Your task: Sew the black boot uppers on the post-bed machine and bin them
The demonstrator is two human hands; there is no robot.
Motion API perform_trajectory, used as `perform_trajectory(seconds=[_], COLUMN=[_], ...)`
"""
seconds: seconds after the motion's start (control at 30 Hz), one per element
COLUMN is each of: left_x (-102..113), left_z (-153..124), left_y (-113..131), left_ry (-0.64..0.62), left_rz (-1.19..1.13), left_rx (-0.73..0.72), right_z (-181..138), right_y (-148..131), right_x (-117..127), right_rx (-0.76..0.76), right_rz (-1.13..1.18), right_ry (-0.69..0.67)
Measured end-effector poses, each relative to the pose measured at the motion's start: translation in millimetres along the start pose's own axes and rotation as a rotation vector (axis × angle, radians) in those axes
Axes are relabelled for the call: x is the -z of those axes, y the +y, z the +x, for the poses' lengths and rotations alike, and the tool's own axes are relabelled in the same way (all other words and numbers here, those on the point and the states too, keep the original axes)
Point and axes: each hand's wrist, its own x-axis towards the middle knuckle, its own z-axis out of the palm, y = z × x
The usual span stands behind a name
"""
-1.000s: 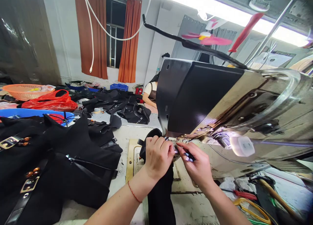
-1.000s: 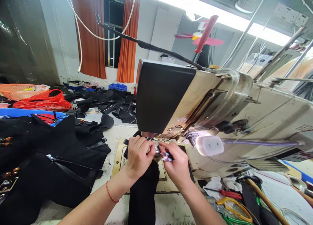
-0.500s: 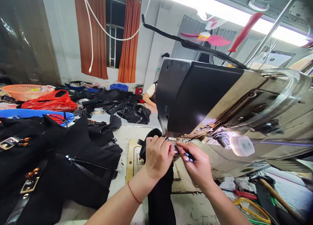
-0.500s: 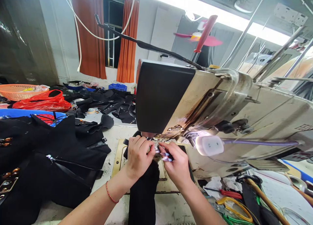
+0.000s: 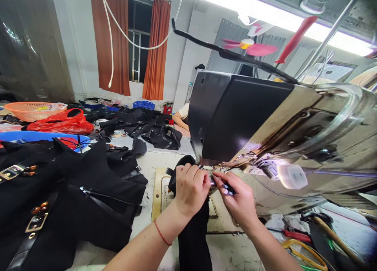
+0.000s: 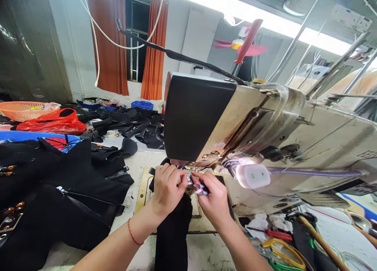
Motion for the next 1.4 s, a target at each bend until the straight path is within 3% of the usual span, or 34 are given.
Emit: perform_trajectory(seconds=[1.07, 1.4], left_x=[-1, 0], left_z=[0, 1], left_y=[-1, -2], left_ry=[-0.011, -0.117], left_rz=[-0.029, -0.065], left_rx=[-0.003, 0.032], right_z=[0, 9], right_y=[1, 4], right_x=[0, 0], right_rx=[0.021, 0.077], right_rz=[0.002, -0.022], right_ry=[-0.009, -0.034])
